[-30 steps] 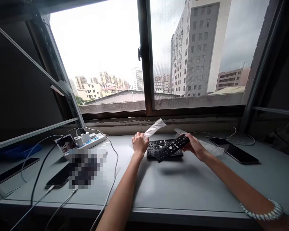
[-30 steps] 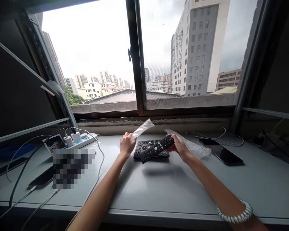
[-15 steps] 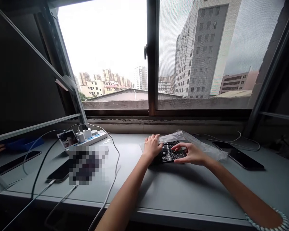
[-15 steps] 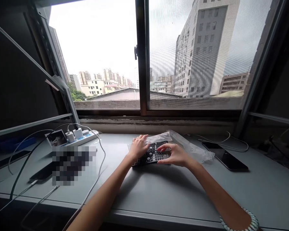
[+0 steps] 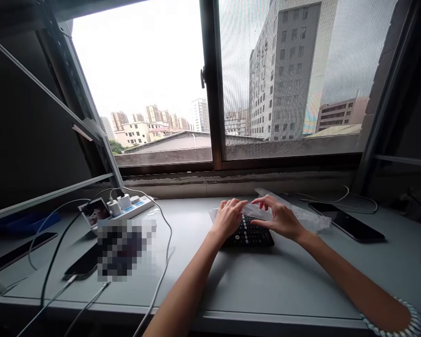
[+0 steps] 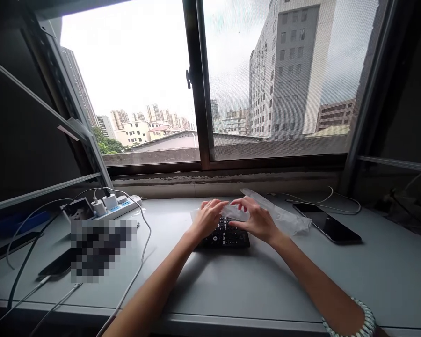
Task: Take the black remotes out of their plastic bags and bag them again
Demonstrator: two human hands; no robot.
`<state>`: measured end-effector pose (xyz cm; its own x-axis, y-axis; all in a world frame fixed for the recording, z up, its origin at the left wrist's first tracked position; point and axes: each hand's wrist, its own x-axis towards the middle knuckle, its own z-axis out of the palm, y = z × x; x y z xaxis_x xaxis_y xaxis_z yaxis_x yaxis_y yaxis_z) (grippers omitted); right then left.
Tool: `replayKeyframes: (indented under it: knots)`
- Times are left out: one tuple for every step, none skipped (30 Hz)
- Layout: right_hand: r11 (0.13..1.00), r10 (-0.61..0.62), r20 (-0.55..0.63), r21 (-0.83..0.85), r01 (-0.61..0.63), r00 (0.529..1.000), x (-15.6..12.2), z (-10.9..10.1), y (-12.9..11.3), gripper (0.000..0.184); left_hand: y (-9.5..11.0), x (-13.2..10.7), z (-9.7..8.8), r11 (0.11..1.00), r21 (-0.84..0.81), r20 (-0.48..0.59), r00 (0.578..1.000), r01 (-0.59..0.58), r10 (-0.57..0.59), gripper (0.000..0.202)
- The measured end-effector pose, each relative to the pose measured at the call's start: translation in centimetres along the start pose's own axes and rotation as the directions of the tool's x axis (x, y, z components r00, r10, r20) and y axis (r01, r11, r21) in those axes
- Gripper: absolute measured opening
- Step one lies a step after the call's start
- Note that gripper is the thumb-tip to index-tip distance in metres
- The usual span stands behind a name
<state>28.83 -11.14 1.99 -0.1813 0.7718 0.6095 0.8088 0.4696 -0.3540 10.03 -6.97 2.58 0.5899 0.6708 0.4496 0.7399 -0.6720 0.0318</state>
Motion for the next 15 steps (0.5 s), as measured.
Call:
replayKeyframes:
  knots:
    - [1.0, -0.009, -0.07, -0.02, 0.008, 0.998, 0.1, 0.1, 0.3, 0.048, 0.2, -0.1, 0.0, 0.999, -0.007, -0.009, 0.999, -0.043, 0.043, 0.042]
    - [0.999, -0.03, -0.122, -0.039, 0.026, 0.992, 0.2, 0.2, 0.6, 0.048, 0.5, -0.1, -0.1, 0.997, -0.009, -0.021, 0.996, -0.082, 0.082, 0.042]
    - [0.997, -0.058, -0.148, -0.054, 0.051, 0.987, 0.2, 0.3, 0.8, 0.046, 0.7, -0.1, -0.1, 0.993, -0.005, -0.031, 0.993, -0.115, 0.114, 0.043]
    - [0.996, -0.082, -0.152, -0.059, 0.074, 0.985, 0.3, 0.4, 1.1, 0.044, 0.9, -0.1, -0.2, 0.991, 0.008, -0.035, 0.99, -0.136, 0.136, 0.043]
    - [0.995, -0.094, -0.14, -0.053, 0.087, 0.986, 0.3, 0.4, 1.3, 0.041, 1.0, -0.1, -0.2, 0.99, 0.027, -0.032, 0.989, -0.141, 0.142, 0.044]
    - [0.995, -0.092, -0.124, -0.04, 0.088, 0.988, 0.2, 0.5, 1.5, 0.038, 1.0, -0.1, -0.2, 0.99, 0.048, -0.024, 0.99, -0.135, 0.136, 0.046]
    - [0.997, -0.08, -0.11, -0.023, 0.078, 0.991, 0.2, 0.5, 1.6, 0.035, 0.9, 0.0, -0.3, 0.991, 0.068, -0.017, 0.993, -0.118, 0.119, 0.048]
    - [0.998, -0.058, -0.109, -0.01, 0.057, 0.992, 0.2, 0.5, 1.7, 0.033, 0.7, 0.0, -0.3, 0.992, 0.087, -0.016, 0.995, -0.093, 0.094, 0.051]
    - [0.999, -0.033, -0.118, -0.003, 0.033, 0.992, 0.2, 0.5, 1.7, 0.031, 0.4, 0.1, -0.3, 0.993, 0.103, -0.026, 0.998, -0.06, 0.063, 0.053]
    - [1.0, -0.01, -0.135, -0.003, 0.01, 0.991, 0.2, 0.4, 1.7, 0.028, 0.1, 0.2, -0.4, 0.993, 0.114, -0.05, 0.998, -0.019, 0.025, 0.055]
    - [1.0, 0.011, -0.157, -0.007, -0.013, 0.988, 0.3, 0.2, 1.8, 0.026, -0.3, 0.3, -0.4, 0.993, 0.117, -0.091, 0.996, 0.034, -0.024, 0.058]
    - [0.999, 0.034, -0.184, -0.012, -0.037, 0.982, 0.3, 0.0, 1.8, 0.024, -0.7, 0.3, -0.4, 0.989, 0.108, -0.146, 0.986, 0.101, -0.084, 0.06]
    - [0.998, 0.06, -0.217, -0.017, -0.066, 0.974, 0.4, -0.2, 2.0, 0.024, -1.0, 0.4, -0.4, 0.981, 0.083, -0.21, 0.966, 0.173, -0.153, 0.062]
    - [0.995, 0.089, -0.256, -0.023, -0.098, 0.963, 0.5, -0.4, 2.1, 0.024, -1.2, 0.4, -0.4, 0.97, 0.042, -0.27, 0.938, 0.239, -0.219, 0.063]
    - [0.99, 0.12, -0.301, -0.029, -0.135, 0.946, 0.6, -0.5, 2.4, 0.026, -1.3, 0.4, -0.4, 0.96, -0.008, -0.314, 0.91, 0.281, -0.269, 0.063]
